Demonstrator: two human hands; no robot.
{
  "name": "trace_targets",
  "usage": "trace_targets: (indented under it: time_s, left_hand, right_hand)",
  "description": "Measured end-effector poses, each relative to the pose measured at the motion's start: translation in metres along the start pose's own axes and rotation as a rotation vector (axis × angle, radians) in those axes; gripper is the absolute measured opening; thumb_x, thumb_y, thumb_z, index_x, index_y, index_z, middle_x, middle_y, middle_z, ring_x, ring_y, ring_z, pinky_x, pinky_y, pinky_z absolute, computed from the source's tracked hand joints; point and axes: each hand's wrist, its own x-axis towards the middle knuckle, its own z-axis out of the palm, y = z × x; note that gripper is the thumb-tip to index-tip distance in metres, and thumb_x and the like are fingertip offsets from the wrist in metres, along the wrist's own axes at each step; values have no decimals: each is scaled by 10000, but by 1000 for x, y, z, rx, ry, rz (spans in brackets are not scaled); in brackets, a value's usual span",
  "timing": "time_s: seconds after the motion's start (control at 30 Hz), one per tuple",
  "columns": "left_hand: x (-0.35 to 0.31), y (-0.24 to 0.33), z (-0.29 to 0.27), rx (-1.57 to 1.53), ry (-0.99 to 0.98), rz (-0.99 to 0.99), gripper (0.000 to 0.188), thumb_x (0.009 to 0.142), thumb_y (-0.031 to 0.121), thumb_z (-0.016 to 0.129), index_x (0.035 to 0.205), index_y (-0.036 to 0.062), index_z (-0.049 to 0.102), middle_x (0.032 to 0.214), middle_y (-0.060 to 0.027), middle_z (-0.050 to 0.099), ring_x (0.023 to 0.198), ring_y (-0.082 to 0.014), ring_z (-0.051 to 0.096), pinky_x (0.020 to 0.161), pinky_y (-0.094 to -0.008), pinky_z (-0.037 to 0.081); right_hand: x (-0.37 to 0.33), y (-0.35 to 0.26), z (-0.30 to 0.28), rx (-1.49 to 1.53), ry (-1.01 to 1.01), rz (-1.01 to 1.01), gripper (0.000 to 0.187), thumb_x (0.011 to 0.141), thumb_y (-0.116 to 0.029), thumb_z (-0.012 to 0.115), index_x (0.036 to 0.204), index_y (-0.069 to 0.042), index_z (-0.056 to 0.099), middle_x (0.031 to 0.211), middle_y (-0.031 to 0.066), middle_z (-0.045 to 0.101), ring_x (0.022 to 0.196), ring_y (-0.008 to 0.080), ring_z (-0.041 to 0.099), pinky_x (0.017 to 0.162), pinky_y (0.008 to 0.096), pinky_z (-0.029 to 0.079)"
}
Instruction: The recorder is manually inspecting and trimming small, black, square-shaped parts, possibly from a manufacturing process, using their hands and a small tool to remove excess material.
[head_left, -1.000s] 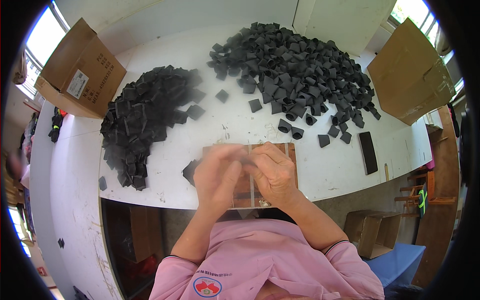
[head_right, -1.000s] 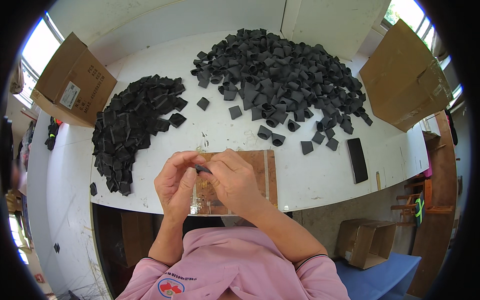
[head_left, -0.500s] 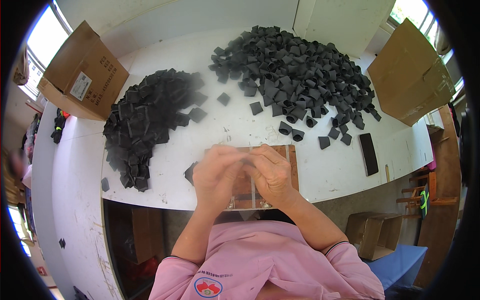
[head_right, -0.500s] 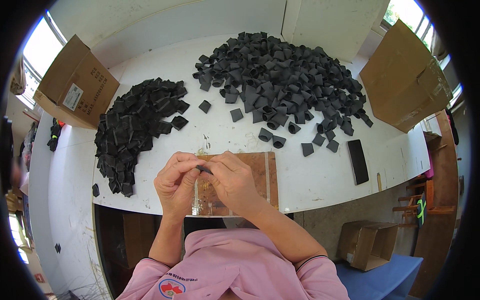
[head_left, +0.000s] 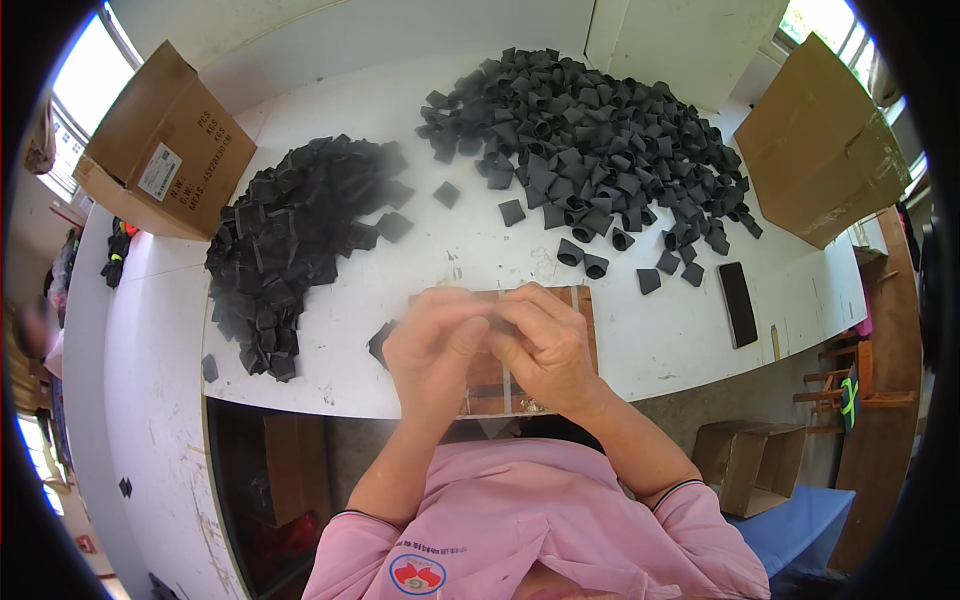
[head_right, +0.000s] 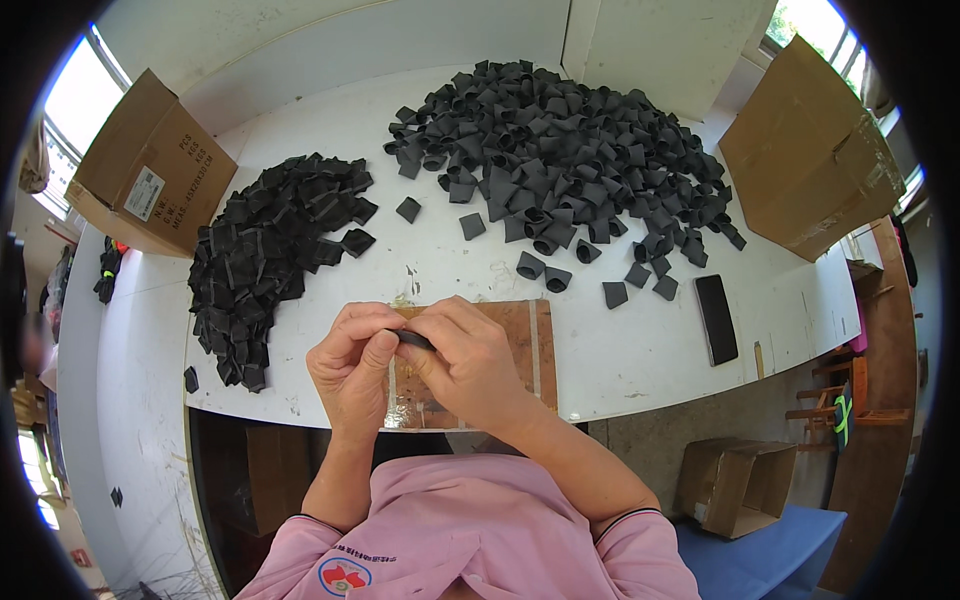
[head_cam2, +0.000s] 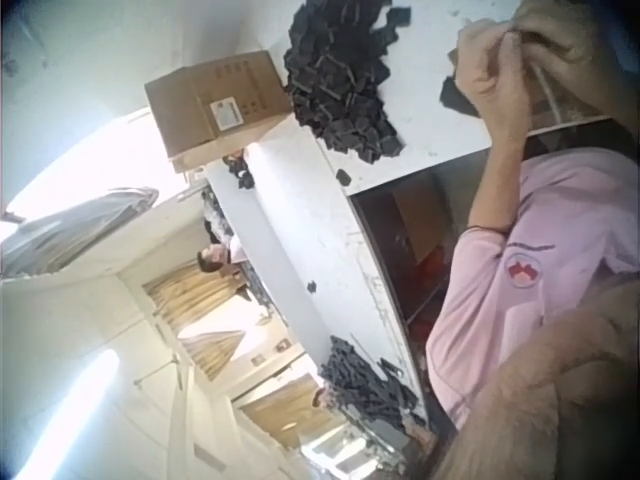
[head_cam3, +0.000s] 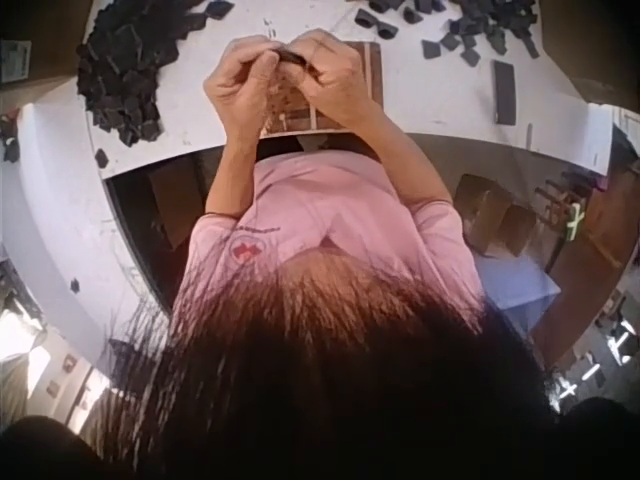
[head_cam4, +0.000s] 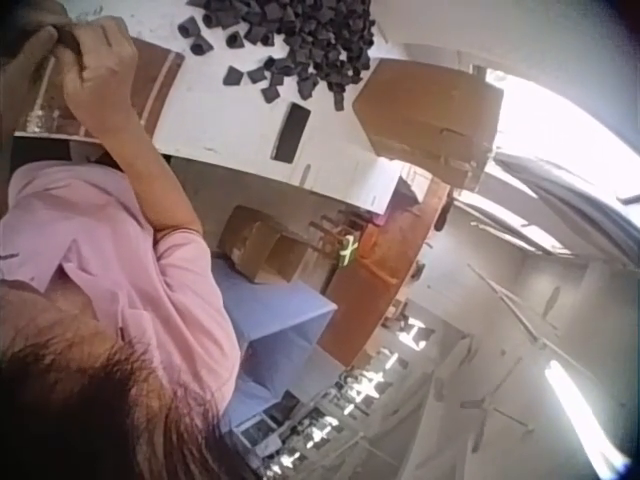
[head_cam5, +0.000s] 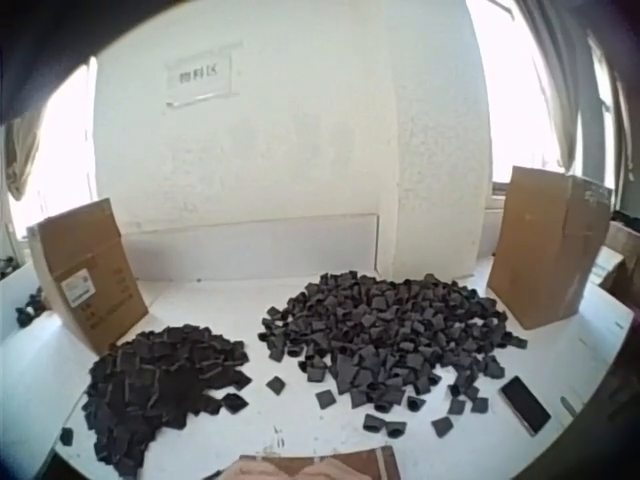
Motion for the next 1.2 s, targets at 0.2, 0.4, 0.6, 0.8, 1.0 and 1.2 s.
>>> trace_targets:
  time_s: [0.2,0.4,0.6,0.8,1.0,1.2]
  left_hand:
    - [-4,2,0,-488,198,-175,162,850,113,542,933,-22,578,872,-95,558,834,-150,503,781,-269,391]
    - [3,4,0,-177,-29,-75,161,836,117,560,933,-12,562,905,-118,564,804,-159,503,770,-272,397]
    - [-3,-3,-4,-897,148,-315,93,848,104,530,890,24,552,921,-87,510,913,-208,479,817,-324,420]
    - [-14,-13,-6,-983,126,-379,118,856,133,525,902,29,554,940,-87,508,908,-212,484,813,-323,422]
    - [-9,-11,-9,-628,68,-237,151,858,120,525,966,22,564,923,-93,531,904,-173,488,771,-287,422]
    - [10,10,-18,23,-167,-77,130,759,42,604,887,22,618,838,-61,579,744,-137,533,634,-240,425]
  right_hand:
    - [6,-14,-5,-18,-7,40,158,678,-55,661,807,-22,576,732,73,553,649,220,533,536,304,435]
    - [9,-17,-6,-140,-26,-9,170,670,-65,665,810,-29,576,744,67,555,652,221,537,529,310,435]
    - [12,-19,-4,-196,22,-82,159,664,-55,659,800,-30,579,719,54,540,641,203,529,519,298,441]
    - [3,-8,0,-259,10,-161,214,591,53,666,790,22,595,694,90,538,602,233,506,497,309,413]
    - [-2,0,2,-293,72,-204,179,627,-35,648,785,4,574,708,62,530,607,208,500,498,292,422]
    - [3,-8,-6,-91,-13,-61,143,689,-59,649,807,-1,591,720,77,551,617,221,525,512,297,430]
